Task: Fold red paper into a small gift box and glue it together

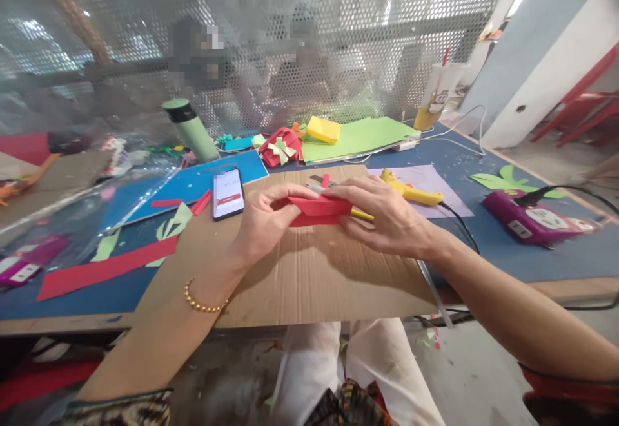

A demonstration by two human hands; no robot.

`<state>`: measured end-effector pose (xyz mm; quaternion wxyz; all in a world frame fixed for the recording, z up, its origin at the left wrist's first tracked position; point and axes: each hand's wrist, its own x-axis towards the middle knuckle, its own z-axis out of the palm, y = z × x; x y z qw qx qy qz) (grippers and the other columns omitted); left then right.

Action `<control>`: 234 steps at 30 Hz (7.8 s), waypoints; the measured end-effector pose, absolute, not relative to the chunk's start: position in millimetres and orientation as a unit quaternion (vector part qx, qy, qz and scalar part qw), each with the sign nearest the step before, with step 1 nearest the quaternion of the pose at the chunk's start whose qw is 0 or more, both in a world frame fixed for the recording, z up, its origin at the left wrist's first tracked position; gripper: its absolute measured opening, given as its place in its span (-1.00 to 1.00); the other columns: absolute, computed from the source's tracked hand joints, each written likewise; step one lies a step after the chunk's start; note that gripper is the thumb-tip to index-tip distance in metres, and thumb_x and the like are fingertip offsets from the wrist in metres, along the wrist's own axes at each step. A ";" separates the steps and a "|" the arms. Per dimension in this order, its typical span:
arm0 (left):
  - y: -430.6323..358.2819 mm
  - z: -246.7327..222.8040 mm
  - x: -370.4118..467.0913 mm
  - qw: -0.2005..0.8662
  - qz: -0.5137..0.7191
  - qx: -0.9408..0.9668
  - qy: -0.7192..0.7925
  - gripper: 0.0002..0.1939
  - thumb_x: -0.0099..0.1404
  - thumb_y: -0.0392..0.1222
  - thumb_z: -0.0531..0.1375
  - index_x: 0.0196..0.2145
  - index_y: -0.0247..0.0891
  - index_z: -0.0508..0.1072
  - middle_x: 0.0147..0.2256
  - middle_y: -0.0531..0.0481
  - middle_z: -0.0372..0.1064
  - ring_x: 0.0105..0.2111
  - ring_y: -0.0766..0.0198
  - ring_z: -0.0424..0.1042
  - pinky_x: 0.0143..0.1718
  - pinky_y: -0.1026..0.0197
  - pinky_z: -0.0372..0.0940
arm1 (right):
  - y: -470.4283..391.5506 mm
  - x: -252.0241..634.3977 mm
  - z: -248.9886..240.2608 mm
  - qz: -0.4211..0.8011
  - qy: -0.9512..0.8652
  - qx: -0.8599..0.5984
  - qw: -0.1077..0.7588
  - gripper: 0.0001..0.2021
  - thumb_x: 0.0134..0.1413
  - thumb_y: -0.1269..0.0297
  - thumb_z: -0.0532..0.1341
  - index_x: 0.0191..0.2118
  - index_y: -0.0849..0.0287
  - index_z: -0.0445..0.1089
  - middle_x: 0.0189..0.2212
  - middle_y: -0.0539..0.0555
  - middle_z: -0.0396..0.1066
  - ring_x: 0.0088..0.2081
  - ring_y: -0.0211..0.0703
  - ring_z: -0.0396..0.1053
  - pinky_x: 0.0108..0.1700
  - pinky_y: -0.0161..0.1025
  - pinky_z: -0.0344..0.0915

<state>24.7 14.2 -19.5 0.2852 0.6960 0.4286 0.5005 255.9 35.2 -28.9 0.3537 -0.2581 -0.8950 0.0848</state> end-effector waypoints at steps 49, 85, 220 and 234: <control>17.8 -12.3 26.7 0.439 0.361 0.678 0.466 -0.76 0.07 -0.09 0.32 -0.64 -0.26 0.50 -0.62 0.08 0.33 -0.56 0.37 0.20 -0.49 0.27 0.13 | 41.5 242.9 -37.5 0.424 -0.753 -0.365 0.347 -0.68 0.07 0.08 0.29 -0.53 0.23 0.49 -0.63 -0.05 0.23 -0.53 -0.34 0.10 -0.50 -0.28 -0.04; 17.4 -13.4 19.6 0.320 0.345 0.761 0.446 -0.66 0.23 -0.01 0.24 -0.59 -0.28 0.45 -0.59 0.07 0.24 -0.52 0.35 0.15 -0.50 0.25 0.04 | 48.2 245.1 -30.1 0.336 -0.832 -0.318 0.308 -0.42 0.31 -0.23 0.13 -0.50 0.20 0.34 -0.56 -0.05 0.18 -0.47 -0.32 0.09 -0.40 -0.25 -0.02; 23.6 -14.4 18.4 0.325 0.342 0.751 0.462 -0.68 0.24 -0.01 0.26 -0.56 -0.26 0.43 -0.56 0.06 0.30 -0.50 0.33 0.20 -0.47 0.26 0.11 | 40.1 251.3 -26.8 0.253 -0.851 -0.340 0.311 -0.72 0.26 0.21 0.17 -0.47 0.19 0.37 -0.56 -0.03 0.32 -0.47 -0.29 0.20 -0.37 -0.25 0.05; 17.0 -12.2 27.8 0.374 0.264 0.759 0.463 -0.53 0.29 0.09 0.27 -0.60 -0.21 0.24 -0.61 0.13 0.09 -0.56 0.36 0.10 -0.54 0.25 -0.01 | 45.0 246.9 -35.3 0.221 -0.877 -0.307 0.296 -0.68 0.32 0.17 0.16 -0.47 0.17 0.31 -0.53 -0.03 0.33 -0.45 -0.28 0.21 -0.33 -0.25 0.06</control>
